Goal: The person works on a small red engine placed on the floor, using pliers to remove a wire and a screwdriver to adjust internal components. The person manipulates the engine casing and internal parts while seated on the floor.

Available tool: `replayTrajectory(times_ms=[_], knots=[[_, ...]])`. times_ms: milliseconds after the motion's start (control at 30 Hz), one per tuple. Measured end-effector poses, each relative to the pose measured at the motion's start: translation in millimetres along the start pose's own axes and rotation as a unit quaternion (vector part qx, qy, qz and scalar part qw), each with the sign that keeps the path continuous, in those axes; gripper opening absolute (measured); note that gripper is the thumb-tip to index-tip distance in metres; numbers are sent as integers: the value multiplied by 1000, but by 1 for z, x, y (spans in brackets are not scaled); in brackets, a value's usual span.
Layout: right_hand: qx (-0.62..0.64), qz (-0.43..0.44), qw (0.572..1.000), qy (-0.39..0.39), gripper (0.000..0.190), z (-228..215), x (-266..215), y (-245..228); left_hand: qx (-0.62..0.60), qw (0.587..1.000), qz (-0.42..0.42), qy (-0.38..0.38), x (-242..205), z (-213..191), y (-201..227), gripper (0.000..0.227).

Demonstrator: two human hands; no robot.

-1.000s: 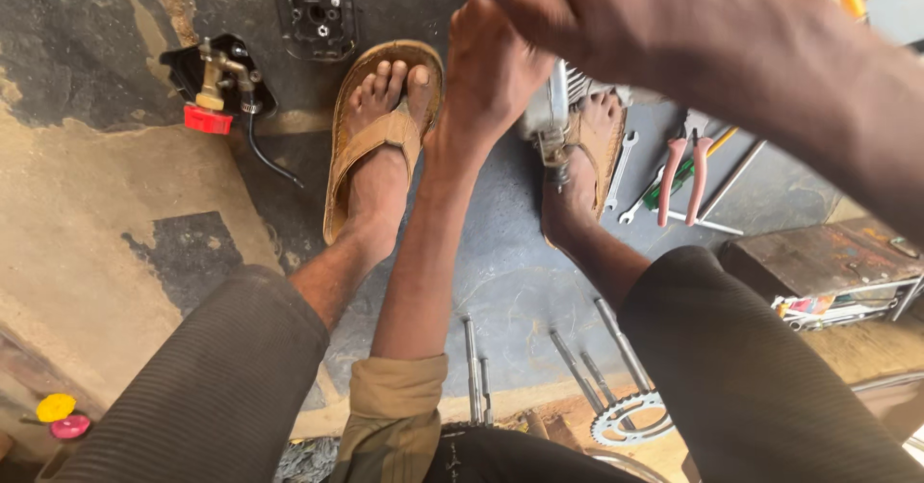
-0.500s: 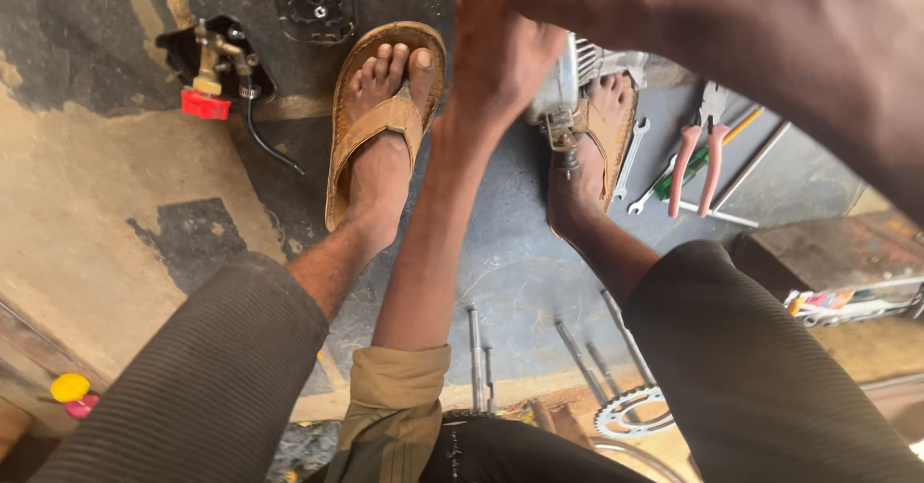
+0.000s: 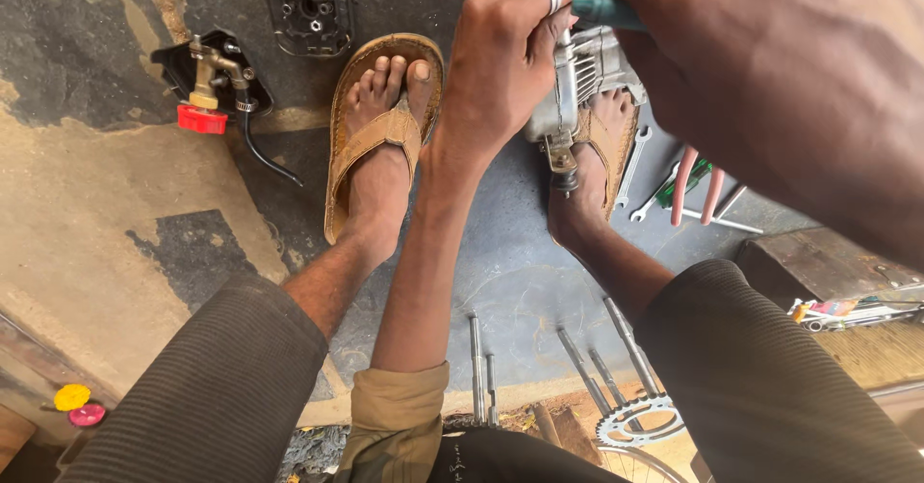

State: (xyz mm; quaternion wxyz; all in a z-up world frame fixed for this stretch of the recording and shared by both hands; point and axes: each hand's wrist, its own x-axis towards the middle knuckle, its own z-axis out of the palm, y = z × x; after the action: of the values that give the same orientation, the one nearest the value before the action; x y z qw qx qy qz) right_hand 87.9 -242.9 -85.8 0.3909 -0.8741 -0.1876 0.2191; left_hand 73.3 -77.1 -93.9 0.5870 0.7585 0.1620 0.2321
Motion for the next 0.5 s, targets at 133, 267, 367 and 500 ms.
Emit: replayTrajectory(times_ms=[133,267,367,500], knots=[[-363,-258,870,-209,24,-101,73,-122,-8,1000,7,-5,0,1,1,21],[-372,-243,846,-294,25,-103,98,-181,-30,1000,7,-6,-1,1,1,21],[-431,-294,797,-305,20,-106,94,-188,-29,999,16,-4,0,3,0,21],[-367,-268,836,-305,14,-117,89,-164,-42,999,12,3,-2,2,-1,23]])
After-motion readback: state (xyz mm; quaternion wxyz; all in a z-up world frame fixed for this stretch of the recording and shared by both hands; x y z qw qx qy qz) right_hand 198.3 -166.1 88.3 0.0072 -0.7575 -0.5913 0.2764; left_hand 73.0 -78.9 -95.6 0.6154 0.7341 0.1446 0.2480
